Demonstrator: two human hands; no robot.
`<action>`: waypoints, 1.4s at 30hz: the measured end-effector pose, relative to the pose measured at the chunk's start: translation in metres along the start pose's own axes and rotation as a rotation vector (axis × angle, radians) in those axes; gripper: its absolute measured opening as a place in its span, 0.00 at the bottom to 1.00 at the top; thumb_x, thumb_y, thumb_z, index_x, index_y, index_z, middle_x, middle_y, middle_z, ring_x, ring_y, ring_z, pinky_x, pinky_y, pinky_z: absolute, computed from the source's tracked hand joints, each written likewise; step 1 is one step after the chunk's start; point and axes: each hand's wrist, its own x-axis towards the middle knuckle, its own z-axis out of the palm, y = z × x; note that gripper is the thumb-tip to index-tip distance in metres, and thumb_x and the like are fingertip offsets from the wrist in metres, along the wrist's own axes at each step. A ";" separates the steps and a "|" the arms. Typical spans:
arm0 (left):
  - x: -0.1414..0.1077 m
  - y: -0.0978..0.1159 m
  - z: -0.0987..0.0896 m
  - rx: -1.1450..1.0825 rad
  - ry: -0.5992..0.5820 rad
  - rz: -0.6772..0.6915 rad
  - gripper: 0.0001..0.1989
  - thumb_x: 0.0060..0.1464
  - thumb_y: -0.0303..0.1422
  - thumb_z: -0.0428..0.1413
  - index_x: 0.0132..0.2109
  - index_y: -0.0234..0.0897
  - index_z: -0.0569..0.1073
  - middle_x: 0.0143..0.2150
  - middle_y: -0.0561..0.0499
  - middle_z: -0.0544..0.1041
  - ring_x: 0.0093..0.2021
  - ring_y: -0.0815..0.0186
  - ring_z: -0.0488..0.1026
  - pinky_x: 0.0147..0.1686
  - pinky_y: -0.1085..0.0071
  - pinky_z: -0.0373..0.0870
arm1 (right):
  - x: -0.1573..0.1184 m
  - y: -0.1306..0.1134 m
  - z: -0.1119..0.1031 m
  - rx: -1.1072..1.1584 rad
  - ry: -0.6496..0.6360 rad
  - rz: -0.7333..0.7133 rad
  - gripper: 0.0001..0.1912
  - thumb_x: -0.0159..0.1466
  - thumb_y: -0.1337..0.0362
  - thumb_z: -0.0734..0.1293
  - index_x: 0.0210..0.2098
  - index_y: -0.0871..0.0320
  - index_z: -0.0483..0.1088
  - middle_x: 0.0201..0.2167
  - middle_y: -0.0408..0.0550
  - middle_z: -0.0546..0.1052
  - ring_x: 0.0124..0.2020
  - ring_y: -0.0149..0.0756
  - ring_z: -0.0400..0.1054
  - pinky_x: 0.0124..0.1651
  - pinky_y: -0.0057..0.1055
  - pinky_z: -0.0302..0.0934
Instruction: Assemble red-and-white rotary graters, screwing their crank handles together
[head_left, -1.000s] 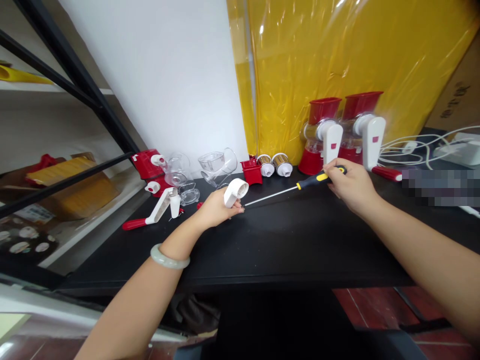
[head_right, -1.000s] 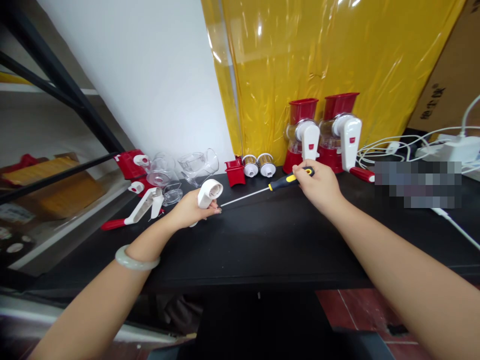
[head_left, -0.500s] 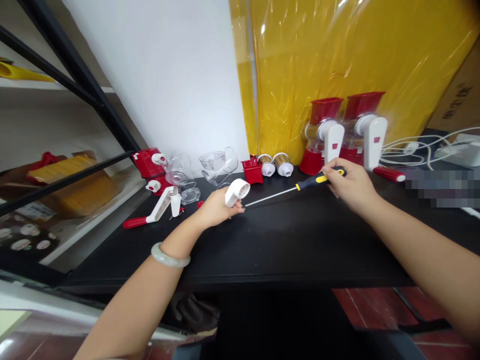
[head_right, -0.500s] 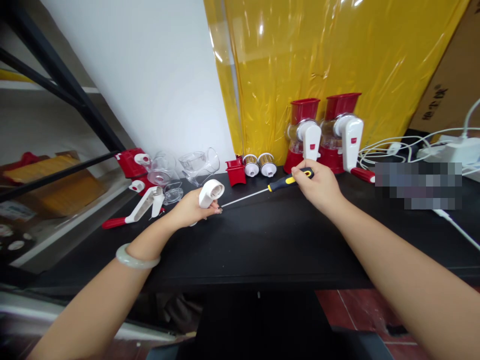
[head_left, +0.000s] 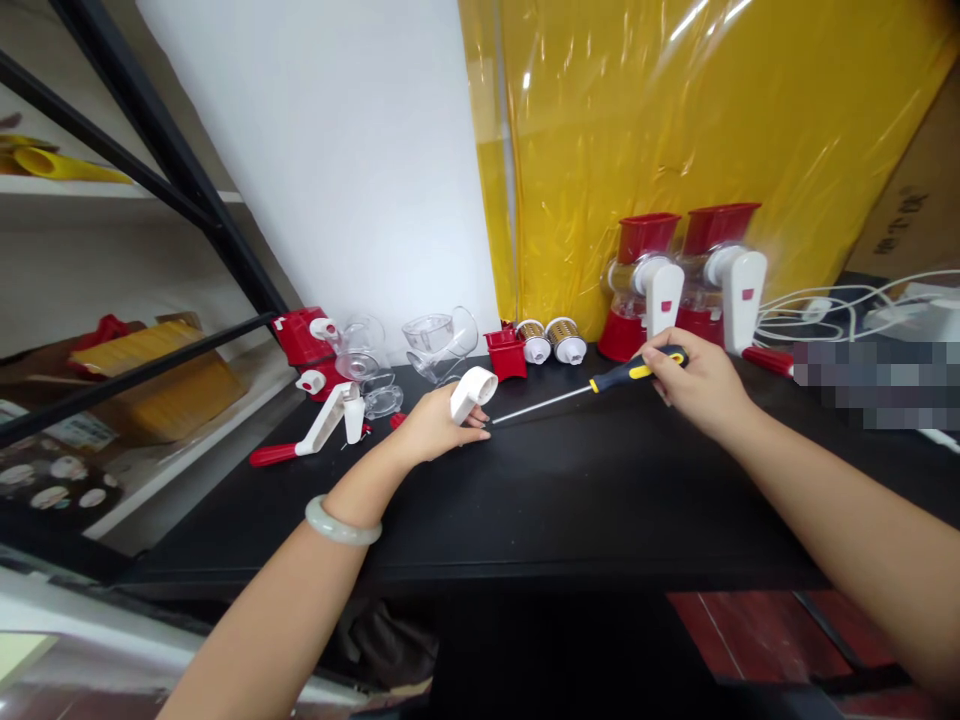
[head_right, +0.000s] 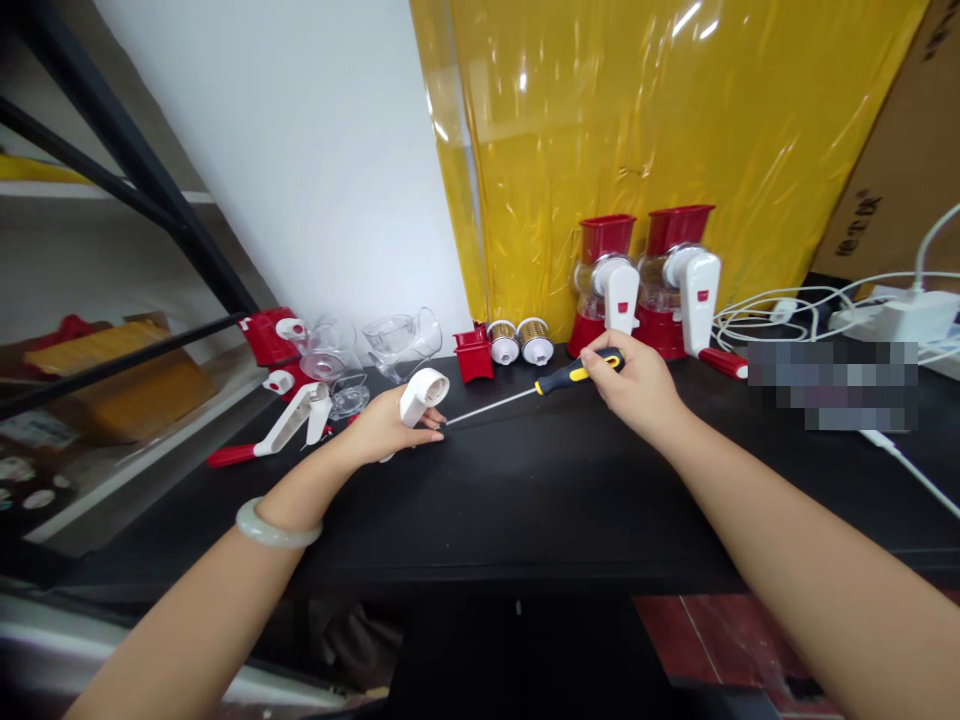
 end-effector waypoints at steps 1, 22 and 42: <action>0.000 0.001 -0.001 0.014 0.018 0.005 0.24 0.37 0.31 0.69 0.43 0.34 0.69 0.37 0.46 0.79 0.36 0.62 0.79 0.37 0.66 0.77 | 0.001 0.000 -0.002 0.024 0.019 0.012 0.09 0.59 0.55 0.66 0.28 0.54 0.67 0.12 0.38 0.64 0.13 0.30 0.56 0.19 0.29 0.50; 0.001 0.002 0.000 -0.423 0.347 0.283 0.12 0.56 0.42 0.58 0.37 0.37 0.71 0.31 0.51 0.74 0.35 0.64 0.74 0.47 0.61 0.71 | -0.021 -0.016 0.001 0.528 0.307 -0.133 0.14 0.58 0.51 0.70 0.30 0.56 0.71 0.16 0.40 0.69 0.14 0.28 0.60 0.14 0.24 0.54; -0.004 0.008 0.000 -0.157 0.275 0.296 0.14 0.60 0.43 0.53 0.38 0.36 0.73 0.37 0.47 0.76 0.39 0.62 0.73 0.42 0.63 0.71 | -0.024 -0.018 0.000 0.421 0.292 -0.206 0.13 0.61 0.53 0.68 0.29 0.57 0.71 0.14 0.39 0.68 0.12 0.27 0.59 0.13 0.23 0.52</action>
